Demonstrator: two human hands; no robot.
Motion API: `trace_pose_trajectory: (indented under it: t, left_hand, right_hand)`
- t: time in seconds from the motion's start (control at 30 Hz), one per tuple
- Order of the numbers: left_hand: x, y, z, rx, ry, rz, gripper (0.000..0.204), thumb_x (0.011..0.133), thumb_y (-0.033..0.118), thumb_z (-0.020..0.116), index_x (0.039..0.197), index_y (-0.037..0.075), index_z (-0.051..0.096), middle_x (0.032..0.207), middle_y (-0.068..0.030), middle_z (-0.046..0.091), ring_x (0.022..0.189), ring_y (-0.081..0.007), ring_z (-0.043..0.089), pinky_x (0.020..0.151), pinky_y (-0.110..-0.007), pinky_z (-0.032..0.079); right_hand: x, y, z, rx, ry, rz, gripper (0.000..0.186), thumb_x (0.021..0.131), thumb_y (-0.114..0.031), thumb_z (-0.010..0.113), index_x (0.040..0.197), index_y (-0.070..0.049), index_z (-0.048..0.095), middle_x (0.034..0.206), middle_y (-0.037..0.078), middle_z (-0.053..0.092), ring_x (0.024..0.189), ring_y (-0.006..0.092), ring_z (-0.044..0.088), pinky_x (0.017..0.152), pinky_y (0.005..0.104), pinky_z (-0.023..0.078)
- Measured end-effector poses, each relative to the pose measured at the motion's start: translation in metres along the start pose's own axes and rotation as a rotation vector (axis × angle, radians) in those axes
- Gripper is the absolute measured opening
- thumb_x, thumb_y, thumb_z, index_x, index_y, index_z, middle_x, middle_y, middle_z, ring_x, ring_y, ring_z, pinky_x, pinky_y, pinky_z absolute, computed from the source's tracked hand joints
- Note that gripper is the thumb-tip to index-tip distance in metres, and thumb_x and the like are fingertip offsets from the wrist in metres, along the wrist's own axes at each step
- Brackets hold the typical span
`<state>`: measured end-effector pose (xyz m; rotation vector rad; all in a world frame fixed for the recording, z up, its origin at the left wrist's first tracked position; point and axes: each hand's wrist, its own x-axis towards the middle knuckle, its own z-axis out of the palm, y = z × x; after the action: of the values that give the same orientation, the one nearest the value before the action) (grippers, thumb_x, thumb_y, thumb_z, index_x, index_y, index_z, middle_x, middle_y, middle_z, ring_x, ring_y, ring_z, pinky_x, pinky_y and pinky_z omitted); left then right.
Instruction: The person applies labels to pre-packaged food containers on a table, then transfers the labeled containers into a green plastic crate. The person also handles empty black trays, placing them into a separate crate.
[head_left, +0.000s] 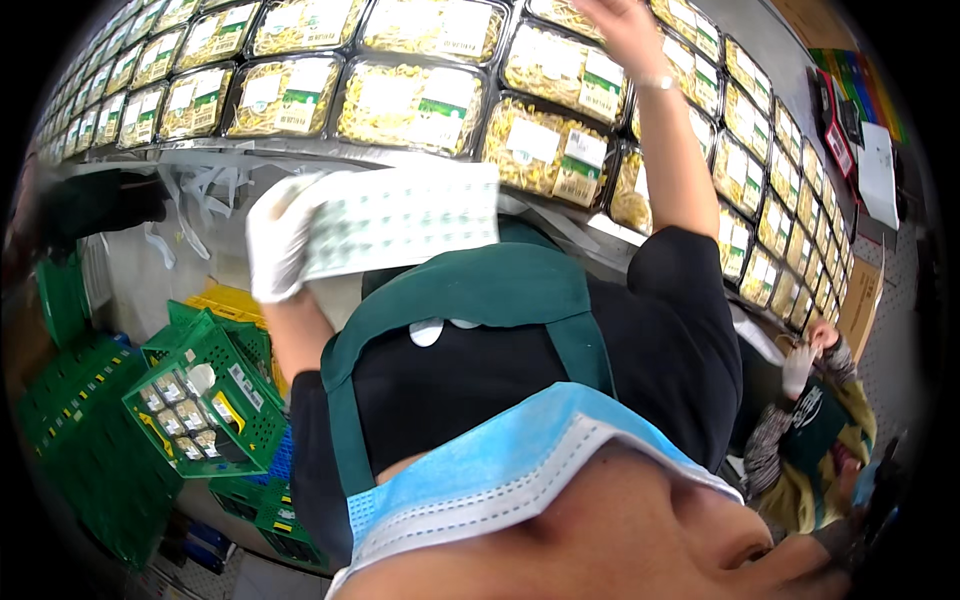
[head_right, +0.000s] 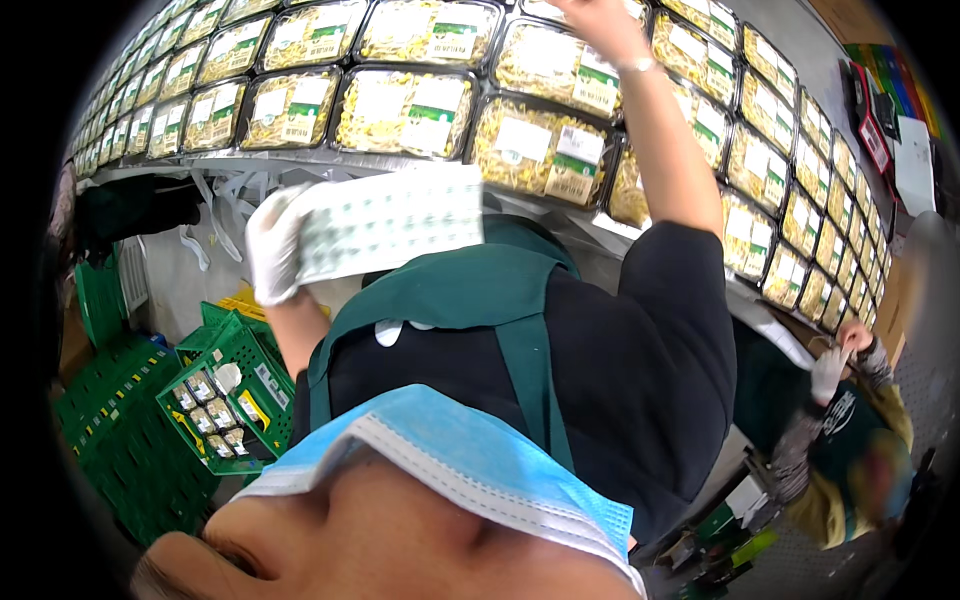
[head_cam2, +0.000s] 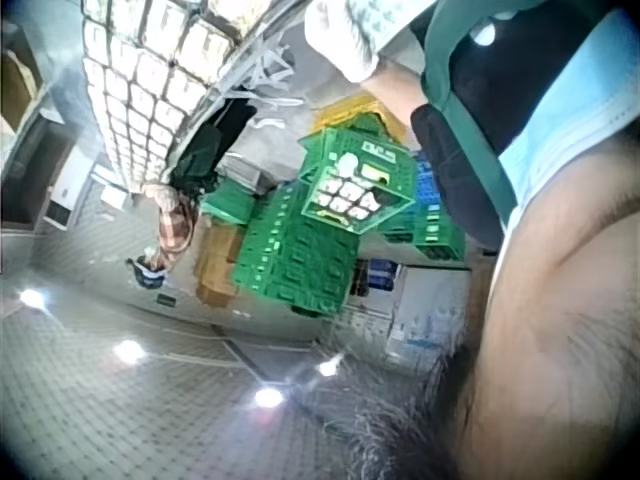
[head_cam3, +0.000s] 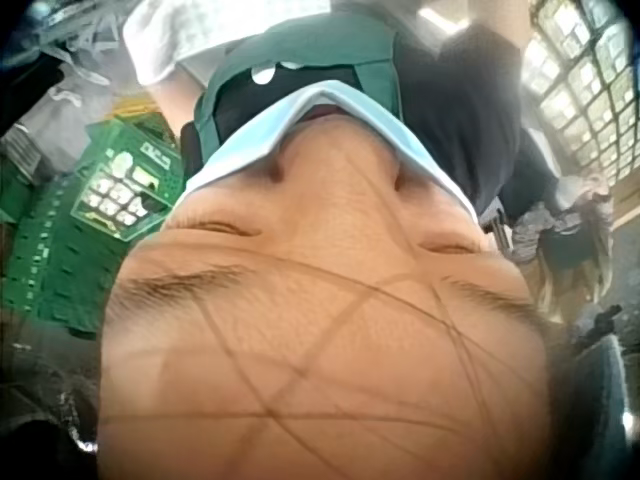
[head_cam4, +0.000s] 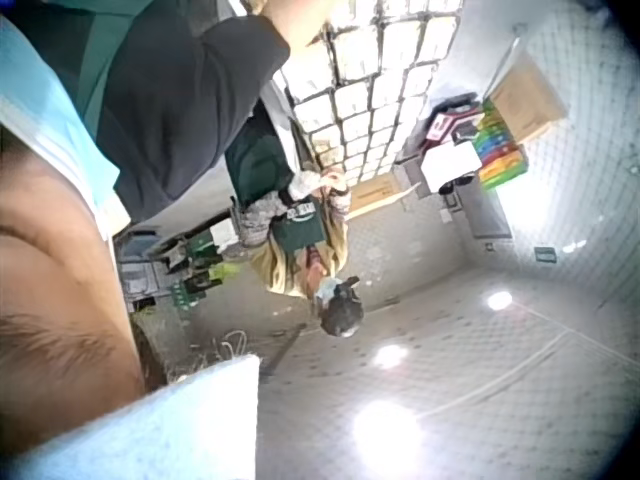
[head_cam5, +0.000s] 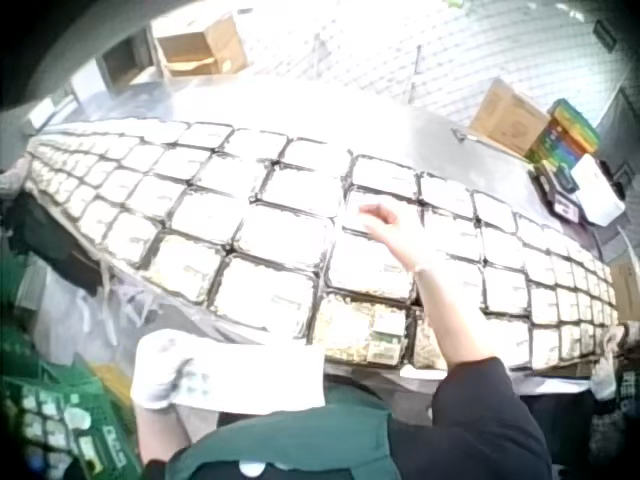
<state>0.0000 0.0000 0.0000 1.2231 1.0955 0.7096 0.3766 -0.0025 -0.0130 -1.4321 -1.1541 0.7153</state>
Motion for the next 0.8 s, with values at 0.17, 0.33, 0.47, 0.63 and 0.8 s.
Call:
trace_pose_trajectory:
  t: [0.17,0.33,0.47,0.63,0.8]
  left_hand:
    - [-0.010,-0.010,0.063,0.342,-0.519,0.398,0.024,0.074,0.015,0.054,0.093,0.000,0.056,0.078,-0.0121,0.057,0.066,-0.0156,0.054,0.063,-0.024,0.042]
    - [-0.041,-0.032,0.061,0.159,-0.723,0.124,0.023,0.074,0.013,0.055,0.092,-0.001,0.055,0.084,-0.0092,0.057,0.071,-0.0125,0.052,0.065,-0.025,0.042]
    - [-0.056,-0.057,0.053,-0.040,-0.801,0.021,0.025,0.073,0.010,0.056,0.095,-0.002,0.055,0.087,-0.0069,0.057,0.076,-0.0099,0.050,0.067,-0.023,0.042]
    - [-0.073,-0.059,0.051,0.054,-0.925,-0.157,0.018,0.072,0.007,0.058,0.086,-0.003,0.059,0.076,-0.0068,0.060,0.067,-0.0097,0.052,0.062,-0.022,0.043]
    - [-0.088,-0.063,0.056,-0.043,-0.614,-0.049,0.016,0.071,0.002,0.056,0.085,-0.004,0.059,0.075,-0.0050,0.060,0.066,-0.0083,0.054,0.059,-0.020,0.042]
  right_hand:
    - [-0.126,-0.073,0.089,-0.490,-0.400,-0.631,0.023,0.068,-0.016,0.064,0.086,-0.006,0.056,0.080,0.006,0.057,0.073,0.0214,0.053,0.066,0.0295,0.042]
    - [-0.187,-0.078,0.102,-0.709,-0.253,-0.624,0.011,0.065,-0.013,0.064,0.069,-0.009,0.054,0.063,0.003,0.050,0.061,0.0190,0.048,0.056,0.0300,0.039]
    - [-0.217,-0.077,0.104,-0.633,-0.288,-0.563,0.011,0.065,-0.011,0.063,0.070,-0.008,0.053,0.064,0.003,0.050,0.062,0.0202,0.049,0.055,0.0296,0.040]
    - [-0.249,-0.072,0.088,-0.374,-0.317,-0.364,0.008,0.070,-0.007,0.060,0.073,-0.005,0.053,0.069,0.005,0.054,0.064,0.0169,0.053,0.058,0.0261,0.042]
    - [-0.247,0.003,-0.024,0.065,0.422,0.097,0.010,0.074,-0.009,0.058,0.080,-0.001,0.055,0.070,0.004,0.056,0.064,0.0081,0.053,0.060,0.0207,0.043]
